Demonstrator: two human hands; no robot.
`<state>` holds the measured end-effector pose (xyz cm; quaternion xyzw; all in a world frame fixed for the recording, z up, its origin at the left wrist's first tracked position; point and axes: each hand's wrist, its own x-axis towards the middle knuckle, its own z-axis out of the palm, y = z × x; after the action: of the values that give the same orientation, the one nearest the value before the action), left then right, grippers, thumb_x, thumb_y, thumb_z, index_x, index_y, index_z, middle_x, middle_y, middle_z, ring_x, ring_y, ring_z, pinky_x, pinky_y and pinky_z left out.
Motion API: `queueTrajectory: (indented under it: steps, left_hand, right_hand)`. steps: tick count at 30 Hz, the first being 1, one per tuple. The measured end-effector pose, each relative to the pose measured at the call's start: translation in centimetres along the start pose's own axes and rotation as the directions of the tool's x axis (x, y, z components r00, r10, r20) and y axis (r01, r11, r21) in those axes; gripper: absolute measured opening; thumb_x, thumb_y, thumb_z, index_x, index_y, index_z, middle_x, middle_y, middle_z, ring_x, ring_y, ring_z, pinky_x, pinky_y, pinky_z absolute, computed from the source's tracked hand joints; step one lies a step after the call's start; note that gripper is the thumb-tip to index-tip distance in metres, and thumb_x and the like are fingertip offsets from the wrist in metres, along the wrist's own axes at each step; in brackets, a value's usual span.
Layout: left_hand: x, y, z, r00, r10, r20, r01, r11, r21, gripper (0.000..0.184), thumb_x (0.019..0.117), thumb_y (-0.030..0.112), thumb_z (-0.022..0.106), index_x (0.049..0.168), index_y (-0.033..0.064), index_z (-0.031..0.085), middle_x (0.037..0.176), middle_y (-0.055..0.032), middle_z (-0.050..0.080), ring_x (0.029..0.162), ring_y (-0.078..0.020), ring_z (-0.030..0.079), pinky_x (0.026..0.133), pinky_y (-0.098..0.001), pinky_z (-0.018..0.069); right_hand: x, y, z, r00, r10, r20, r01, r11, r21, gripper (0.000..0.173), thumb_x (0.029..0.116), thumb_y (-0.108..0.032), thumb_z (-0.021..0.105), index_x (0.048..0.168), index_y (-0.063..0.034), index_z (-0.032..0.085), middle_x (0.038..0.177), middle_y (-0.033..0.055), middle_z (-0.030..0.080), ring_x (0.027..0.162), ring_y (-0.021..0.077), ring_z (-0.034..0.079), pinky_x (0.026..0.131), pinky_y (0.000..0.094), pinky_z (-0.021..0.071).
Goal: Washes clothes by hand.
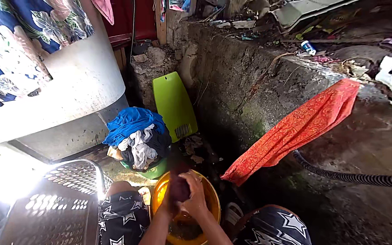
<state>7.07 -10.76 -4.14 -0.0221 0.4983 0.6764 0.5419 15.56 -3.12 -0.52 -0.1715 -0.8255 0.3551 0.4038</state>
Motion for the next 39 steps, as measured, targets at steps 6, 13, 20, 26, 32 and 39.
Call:
queueTrajectory:
  steps: [6,13,20,26,32,39]
  left_hand:
    - [3.2,-0.2,2.0,0.977,0.191,-0.095,-0.210,0.936,-0.282,0.039,0.1114,0.032,0.027,0.110,0.0106,0.059,0.088,-0.0032,0.068,0.082,-0.0121,0.068,0.073,-0.0336,0.0585]
    - [4.3,0.5,5.2,0.884,0.459,-0.087,-0.374,0.807,0.457,0.014,0.0907,0.004,0.067,0.099,-0.0068,0.067,0.092,-0.0146,0.067,0.087,-0.0177,0.064,0.083,-0.0365,0.0541]
    - [1.4,1.6,3.9,0.782,0.195,0.592,-0.608,0.032,0.793,0.034,0.0875,0.025,0.068,0.100,-0.0050,0.075,0.098,-0.0245,0.074,0.098,-0.0407,0.072,0.088,-0.0599,0.0528]
    - [3.6,9.1,2.8,0.872,0.380,0.310,-0.389,0.151,0.909,0.044,0.1068,0.033,0.052,0.125,-0.0055,0.065,0.112,-0.0277,0.070,0.111,-0.0397,0.068,0.100,-0.0556,0.0515]
    - [0.7,23.0,6.1,0.617,0.700,0.360,-0.540,0.044,0.841,0.039,0.1047,0.030,0.060,0.121,-0.0050,0.067,0.106,-0.0273,0.071,0.103,-0.0410,0.070,0.094,-0.0610,0.0523]
    - [-3.7,39.2,7.8,0.306,0.883,0.355,-0.564,-0.133,0.815,0.045,0.1028,0.037,0.061,0.122,-0.0039,0.066,0.111,-0.0207,0.070,0.104,-0.0269,0.068,0.097,-0.0492,0.0519]
  right_hand:
    - [-2.3,2.0,0.5,0.968,0.149,-0.204,-0.138,0.988,0.066,0.030,0.0795,-0.006,0.063,0.105,0.0095,0.069,0.102,0.0181,0.071,0.099,0.0208,0.070,0.091,0.0368,0.0565]
    - [-2.5,5.0,-0.3,0.321,0.909,0.267,-0.717,0.050,0.695,0.047,0.1137,-0.030,0.018,0.126,-0.0055,0.055,0.101,0.0096,0.067,0.091,0.0178,0.066,0.078,0.0391,0.0568]
    - [-5.1,6.9,-0.3,0.332,0.647,0.687,-0.830,-0.146,0.538,0.057,0.1112,-0.036,0.008,0.115,-0.0108,0.058,0.091,0.0037,0.069,0.083,0.0135,0.067,0.074,0.0349,0.0581]
    - [2.4,3.3,-1.9,0.529,0.849,0.016,-0.802,0.493,0.338,0.031,0.1077,-0.013,0.045,0.125,0.0074,0.060,0.115,0.0220,0.065,0.106,0.0267,0.064,0.092,0.0472,0.0536]
    - [14.4,-2.6,-6.6,0.929,0.337,-0.154,-0.353,0.931,-0.091,0.031,0.0888,-0.005,0.073,0.117,0.0048,0.067,0.108,0.0225,0.071,0.104,0.0323,0.068,0.094,0.0538,0.0531]
    - [23.7,-10.4,-3.5,0.985,0.011,-0.169,-0.051,0.971,-0.234,0.056,0.0740,-0.031,0.089,0.118,-0.0021,0.070,0.117,0.0244,0.066,0.106,0.0390,0.066,0.085,0.0570,0.0549]
